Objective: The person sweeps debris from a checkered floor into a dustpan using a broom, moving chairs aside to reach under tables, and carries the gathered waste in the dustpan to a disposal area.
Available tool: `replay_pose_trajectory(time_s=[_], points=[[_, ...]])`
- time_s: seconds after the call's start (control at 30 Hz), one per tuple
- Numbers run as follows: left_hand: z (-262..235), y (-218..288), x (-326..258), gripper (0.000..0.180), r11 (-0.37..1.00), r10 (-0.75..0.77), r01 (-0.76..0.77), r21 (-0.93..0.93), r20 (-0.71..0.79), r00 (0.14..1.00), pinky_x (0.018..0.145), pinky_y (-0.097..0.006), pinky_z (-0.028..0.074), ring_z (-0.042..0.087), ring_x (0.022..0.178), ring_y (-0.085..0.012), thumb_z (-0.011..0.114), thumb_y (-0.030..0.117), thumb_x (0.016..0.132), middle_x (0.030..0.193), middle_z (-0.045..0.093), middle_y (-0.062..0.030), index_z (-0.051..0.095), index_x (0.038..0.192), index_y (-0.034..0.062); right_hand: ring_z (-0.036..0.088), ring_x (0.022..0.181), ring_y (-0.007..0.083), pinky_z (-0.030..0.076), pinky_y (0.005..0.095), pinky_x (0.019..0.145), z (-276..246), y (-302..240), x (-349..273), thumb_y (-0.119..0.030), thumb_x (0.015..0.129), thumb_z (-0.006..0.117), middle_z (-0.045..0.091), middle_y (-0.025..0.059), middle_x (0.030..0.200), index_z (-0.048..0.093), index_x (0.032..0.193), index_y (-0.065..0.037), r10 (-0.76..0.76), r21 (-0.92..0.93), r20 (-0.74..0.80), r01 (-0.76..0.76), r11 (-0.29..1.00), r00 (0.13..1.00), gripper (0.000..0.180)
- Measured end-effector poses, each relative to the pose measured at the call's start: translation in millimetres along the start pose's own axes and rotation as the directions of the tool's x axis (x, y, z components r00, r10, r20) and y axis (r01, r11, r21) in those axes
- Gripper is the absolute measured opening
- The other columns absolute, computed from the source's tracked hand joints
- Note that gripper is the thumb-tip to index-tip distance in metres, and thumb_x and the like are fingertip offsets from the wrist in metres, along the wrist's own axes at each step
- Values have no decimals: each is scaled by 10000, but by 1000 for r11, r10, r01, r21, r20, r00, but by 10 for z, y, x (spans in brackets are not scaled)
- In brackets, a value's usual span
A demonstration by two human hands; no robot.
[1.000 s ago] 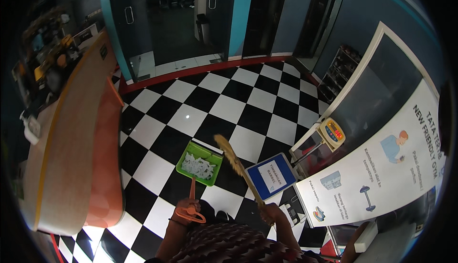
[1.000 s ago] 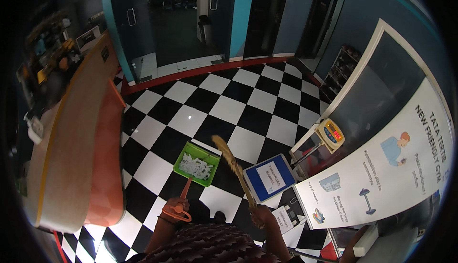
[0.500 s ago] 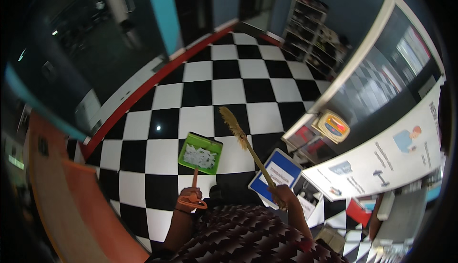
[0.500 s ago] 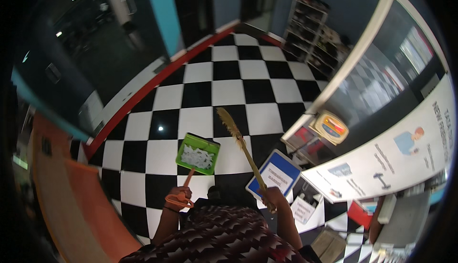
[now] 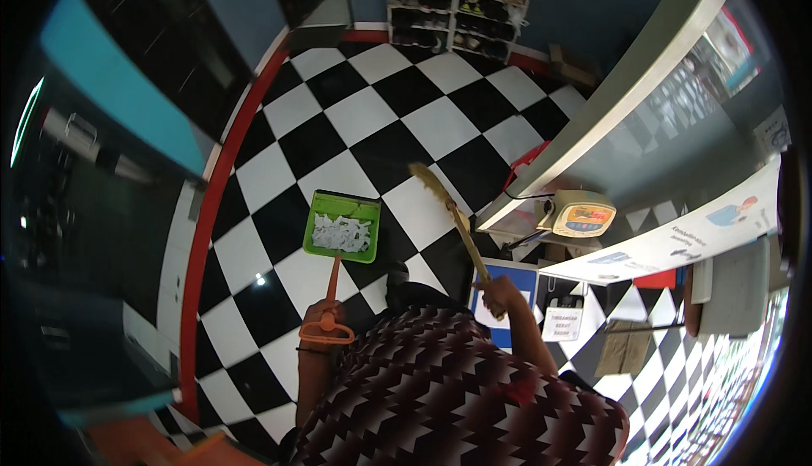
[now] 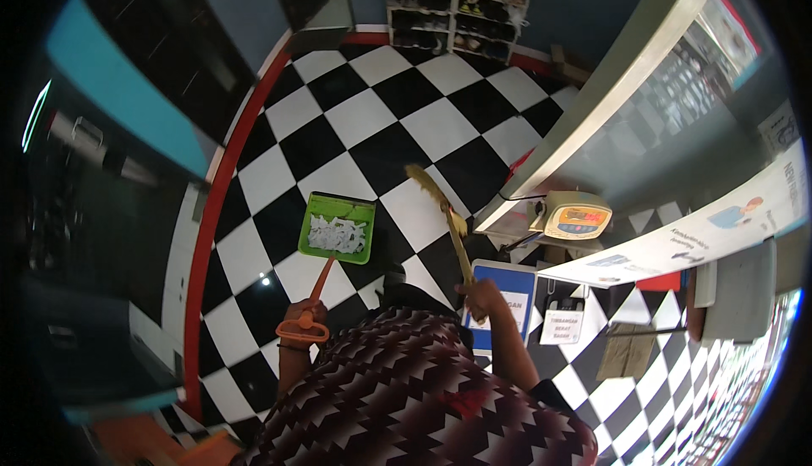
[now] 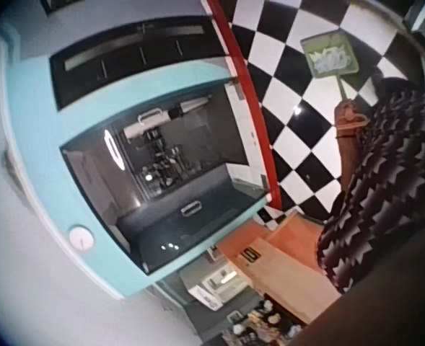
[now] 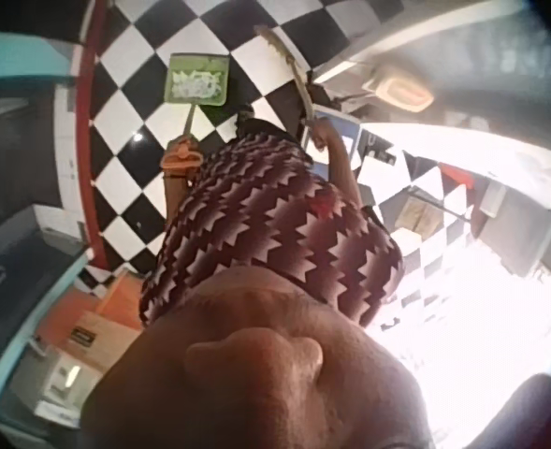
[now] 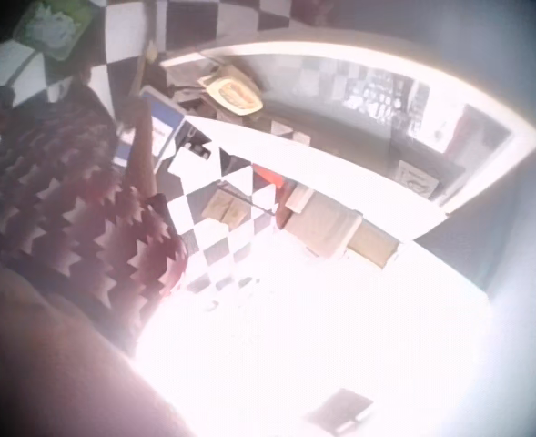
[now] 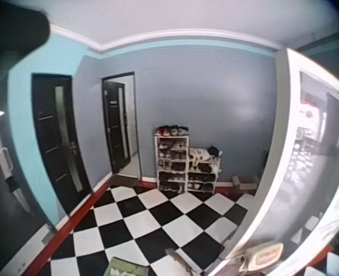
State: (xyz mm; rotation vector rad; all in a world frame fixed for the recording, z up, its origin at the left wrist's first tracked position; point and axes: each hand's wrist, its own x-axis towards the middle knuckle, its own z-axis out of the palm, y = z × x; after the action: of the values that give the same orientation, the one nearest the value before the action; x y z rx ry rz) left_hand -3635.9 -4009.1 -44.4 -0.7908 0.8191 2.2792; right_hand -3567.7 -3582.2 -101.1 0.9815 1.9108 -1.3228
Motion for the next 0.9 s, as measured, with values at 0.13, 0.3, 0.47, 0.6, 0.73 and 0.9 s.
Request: replay_pose_trajectory(time_s=[0.13,0.3,0.47,0.6,0.73,0.9], points=[[756,694,863,116,981,-189,191,-46,37,981,424,-230,399,474,476,-124,517,53,829,596,476,-51,444,773,-17,548,434,175,440,313,411,-331,-1121,116,-319,792,678,547,85,534,571,632,15,-47,168,-19,50,984,999,386],[1605,1340,2042,107,951,-290,267,155,147,946,408,-226,393,459,457,-119,528,-21,815,571,455,-30,432,822,26,542,436,163,434,306,395,-735,-1895,646,-222,802,652,563,91,564,586,740,27,-40,430,-66,65,900,997,265],[2626,1756,3493,117,901,-369,325,287,115,922,403,-221,368,441,460,-109,543,-17,810,568,441,-22,442,829,40,553,445,154,443,297,397,-1031,-2385,1254,-218,827,592,557,82,573,598,783,11,26,472,-198,72,879,980,233],[3637,2142,4435,81,823,-502,418,384,147,852,436,-206,378,442,493,-98,538,3,818,591,454,-19,468,856,13,550,439,168,440,309,397,-1161,-2761,1798,-259,837,582,563,89,579,586,752,13,16,589,-321,186,787,947,286],[4727,2210,5436,110,724,-614,428,541,224,757,468,-231,395,448,515,-105,539,-17,803,594,474,-23,468,872,32,582,495,186,451,344,459,-1637,-3074,2183,-244,810,575,560,95,549,593,719,28,205,477,-421,23,879,884,287],[6134,2087,6356,129,591,-681,416,691,151,717,449,-232,418,447,496,-102,533,-24,804,598,472,-19,473,902,35,581,466,188,471,339,464,-2144,-3119,2613,-258,841,563,570,93,543,599,697,28,285,519,-503,21,855,816,322]])
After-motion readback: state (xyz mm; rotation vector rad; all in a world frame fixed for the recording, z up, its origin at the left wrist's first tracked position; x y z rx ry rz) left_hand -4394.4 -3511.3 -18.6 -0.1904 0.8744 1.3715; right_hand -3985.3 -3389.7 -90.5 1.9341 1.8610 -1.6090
